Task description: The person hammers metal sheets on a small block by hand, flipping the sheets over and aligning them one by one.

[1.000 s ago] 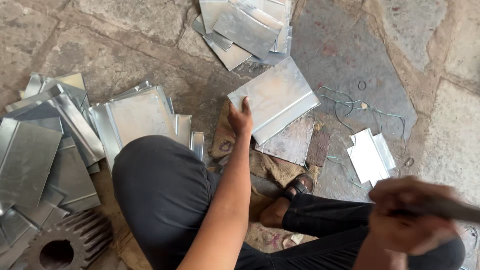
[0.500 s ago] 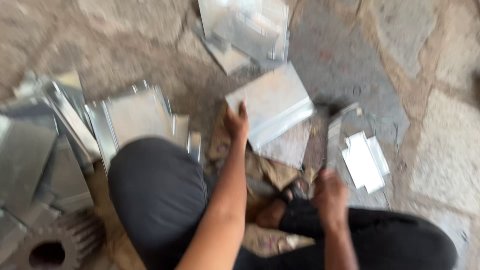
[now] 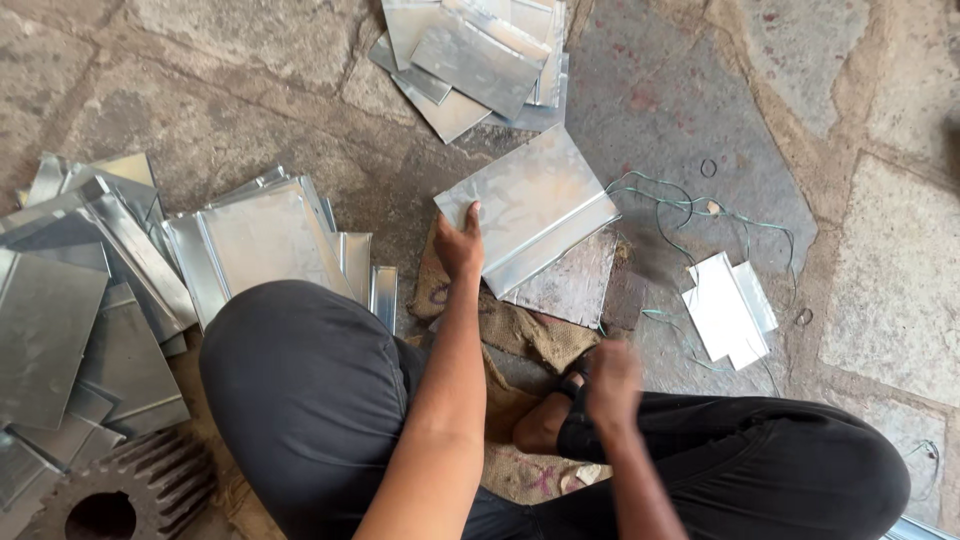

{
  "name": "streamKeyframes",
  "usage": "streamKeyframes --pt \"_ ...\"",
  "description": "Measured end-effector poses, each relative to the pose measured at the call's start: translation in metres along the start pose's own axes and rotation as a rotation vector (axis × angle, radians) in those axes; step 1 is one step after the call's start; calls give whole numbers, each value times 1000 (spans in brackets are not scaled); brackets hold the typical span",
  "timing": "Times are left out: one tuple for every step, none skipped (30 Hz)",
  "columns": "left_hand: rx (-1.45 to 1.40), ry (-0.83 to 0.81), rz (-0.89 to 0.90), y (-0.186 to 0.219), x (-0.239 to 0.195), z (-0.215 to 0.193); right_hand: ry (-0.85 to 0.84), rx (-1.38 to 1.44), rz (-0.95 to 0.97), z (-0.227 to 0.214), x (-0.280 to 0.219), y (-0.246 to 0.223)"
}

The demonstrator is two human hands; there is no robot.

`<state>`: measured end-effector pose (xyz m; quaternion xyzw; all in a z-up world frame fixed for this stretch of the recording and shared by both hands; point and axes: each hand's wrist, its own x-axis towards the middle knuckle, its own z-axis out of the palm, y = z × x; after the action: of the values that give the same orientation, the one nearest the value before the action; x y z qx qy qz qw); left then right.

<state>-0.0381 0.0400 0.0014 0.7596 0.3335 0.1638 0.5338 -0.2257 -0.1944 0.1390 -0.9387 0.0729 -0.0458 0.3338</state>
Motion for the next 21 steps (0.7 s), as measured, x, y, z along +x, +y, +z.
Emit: streamKeyframes --pt "-1 2 26 3 2 0 -150 37 203 9 -1 5" --pt "0 7 48 4 3 -1 -304 73 405 16 -4 5" --pt "5 -49 34 4 4 -2 -272 56 337 17 -9 2" --pt "16 -111 19 1 2 -4 -240 39 277 15 -15 -4" --pt "28 -173 3 -4 1 -7 -208 22 216 13 -20 -13" --pt "28 -147 15 -7 -6 -6 -255 100 299 5 -23 -22" --pt "28 -121 27 -10 -12 -4 -300 178 382 0 -27 -33" --pt "23 -85 53 -9 -8 0 -340 266 452 1 -23 -44" --pt "1 -43 61 -6 -4 6 -329 380 549 2 -18 -52" --pt "-10 1 63 -7 -2 6 -329 497 653 6 -17 -59" --pt "-21 45 65 -7 0 7 -328 613 758 11 -14 -63" --pt "-28 31 29 -11 -4 6 -337 647 747 14 -18 -63" --pt "-35 18 -8 -14 -10 4 -345 681 736 18 -22 -62" --pt "-53 6 -37 -9 -11 10 -343 717 713 19 -17 -58" --pt "-72 16 -69 -4 -13 13 -339 710 722 20 -13 -55" --pt "-96 25 -102 0 -15 15 -331 700 727 21 -10 -53" --pt "-120 34 -134 4 -17 15 -323 691 732 22 -9 -53" --pt "-73 26 -193 7 -22 17 -320 698 713 20 -7 -52" --pt "-25 17 -252 9 -26 17 -317 706 693 17 -7 -53" --pt "19 9 -304 14 -26 20 -311 718 667 15 -4 -57" --pt "-18 42 -232 18 -24 24 -295 719 629 12 -3 -61"
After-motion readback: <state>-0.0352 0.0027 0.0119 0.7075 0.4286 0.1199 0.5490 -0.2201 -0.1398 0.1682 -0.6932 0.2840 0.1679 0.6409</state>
